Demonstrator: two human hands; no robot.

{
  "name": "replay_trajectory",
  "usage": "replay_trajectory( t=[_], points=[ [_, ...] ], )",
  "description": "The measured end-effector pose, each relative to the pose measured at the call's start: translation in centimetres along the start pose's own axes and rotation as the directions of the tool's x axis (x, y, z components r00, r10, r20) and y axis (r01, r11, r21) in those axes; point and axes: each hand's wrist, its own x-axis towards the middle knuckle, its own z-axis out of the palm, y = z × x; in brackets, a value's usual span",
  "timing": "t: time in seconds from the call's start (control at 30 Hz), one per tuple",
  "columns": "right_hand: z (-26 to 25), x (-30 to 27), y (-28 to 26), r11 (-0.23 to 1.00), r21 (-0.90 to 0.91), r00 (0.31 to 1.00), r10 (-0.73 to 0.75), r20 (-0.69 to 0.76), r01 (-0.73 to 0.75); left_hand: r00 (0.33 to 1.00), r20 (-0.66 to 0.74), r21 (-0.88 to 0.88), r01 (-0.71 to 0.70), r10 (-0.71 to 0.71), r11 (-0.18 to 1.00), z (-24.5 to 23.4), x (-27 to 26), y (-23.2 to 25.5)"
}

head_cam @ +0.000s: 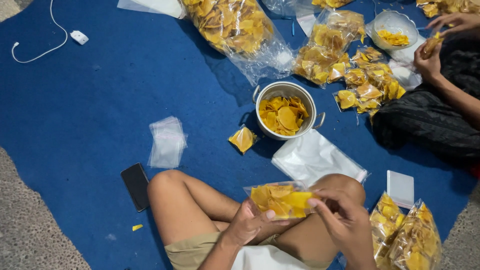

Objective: The person picks up yellow snack pieces from a central pile by hand and places them into small clear plastic bags while sitting on the floor.

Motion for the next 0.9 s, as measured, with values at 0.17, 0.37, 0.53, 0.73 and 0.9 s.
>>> replay_trajectory(
  t=[0.17,0.37,0.53,0.73,0.9],
  points=[
    [0.3,0.4,-0.8,0.998,-0.049,0.974,0.048,0.221,-0.038,0.995,-0.09,-0.007,-0.045,0.044,0.999,-1.4,0.1,-1.2],
    [1.8,0.3,-0.1,0.992,0.087,0.989,0.08,0.121,-0.091,0.999,0.022,0.08,0.028,-0.03,0.996,-0.4,-0.5,-0.4],
    [2.7,0.3,-0.3,0.995,0.091,0.941,-0.074,0.331,0.047,0.967,-0.219,-0.016,-0.136,0.129,0.991,-5.7,-0.6,-4.9],
    [4.4,0.4,-1.5,0.904,0.337,0.867,-0.376,0.327,0.264,0.979,-0.158,0.057,-0.122,0.13,0.991,-3.8,-1.8,-2.7],
    [4.3,0.1,-1.3,0.939,0.266,0.808,-0.327,0.49,0.219,0.97,-0.198,-0.071,-0.158,0.142,0.985,-10.4,-2.2,-7.1]
  ],
)
